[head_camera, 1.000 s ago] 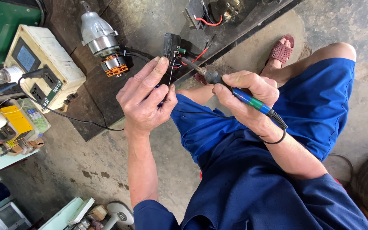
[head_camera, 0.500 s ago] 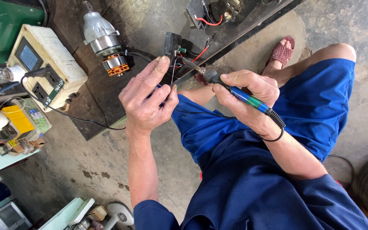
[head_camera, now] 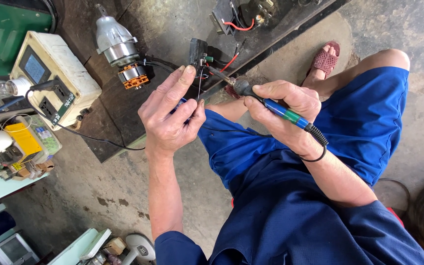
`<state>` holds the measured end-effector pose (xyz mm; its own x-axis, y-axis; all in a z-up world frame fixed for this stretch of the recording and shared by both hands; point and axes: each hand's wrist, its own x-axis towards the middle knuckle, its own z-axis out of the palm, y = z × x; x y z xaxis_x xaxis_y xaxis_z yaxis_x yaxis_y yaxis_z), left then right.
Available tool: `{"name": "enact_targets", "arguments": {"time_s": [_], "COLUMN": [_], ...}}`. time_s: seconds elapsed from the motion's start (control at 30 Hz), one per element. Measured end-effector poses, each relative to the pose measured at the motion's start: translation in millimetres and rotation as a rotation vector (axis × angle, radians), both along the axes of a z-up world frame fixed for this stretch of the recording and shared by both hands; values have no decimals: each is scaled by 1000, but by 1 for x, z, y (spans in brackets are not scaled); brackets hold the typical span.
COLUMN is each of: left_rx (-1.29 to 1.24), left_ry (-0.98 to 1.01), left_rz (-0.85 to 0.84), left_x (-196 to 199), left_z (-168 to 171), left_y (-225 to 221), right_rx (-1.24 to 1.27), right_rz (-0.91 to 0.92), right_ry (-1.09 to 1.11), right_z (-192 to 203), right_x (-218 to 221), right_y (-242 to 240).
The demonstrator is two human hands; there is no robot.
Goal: Soldering wires to an electronic component on a repair workbench
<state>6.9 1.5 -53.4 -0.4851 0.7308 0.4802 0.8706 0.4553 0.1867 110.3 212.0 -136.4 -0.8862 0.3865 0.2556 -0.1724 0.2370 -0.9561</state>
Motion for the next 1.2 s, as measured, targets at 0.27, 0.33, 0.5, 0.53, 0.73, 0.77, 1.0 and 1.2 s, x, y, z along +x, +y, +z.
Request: {"name": "enact_targets", "arguments": {"time_s": [0.27, 0.33, 0.5, 0.53, 0.73, 0.77, 1.0, 1.2], "left_rx": [-1, 0, -10, -10, -19, -23, 78, 66], "left_ry": [-18, -24, -11, -10, -5, -3, 43, 43], "left_rz": [-1, -1, -1, -1, 6, 3, 2, 4], "left_x": [0, 0, 0, 0, 0, 1, -4, -5], "left_z": [0, 0, 1, 0, -1, 0, -5, -6], "left_y": [-1, -1, 0, 0, -1, 0, 6, 2], "right_rx": [-21, -22, -24, -24, -18, -16, -199, -216], "right_rz": [21, 18, 13, 12, 6, 5, 85, 88], "right_ry": [-3, -8, -3, -2, -2, -8, 88, 100], "right_z": [3, 2, 2, 2, -3, -1, 1, 7], "right_x": [-1, -1, -1, -1, 0, 0, -7, -10], "right_y": [1, 0, -1, -1, 0, -1, 7, 6]}}
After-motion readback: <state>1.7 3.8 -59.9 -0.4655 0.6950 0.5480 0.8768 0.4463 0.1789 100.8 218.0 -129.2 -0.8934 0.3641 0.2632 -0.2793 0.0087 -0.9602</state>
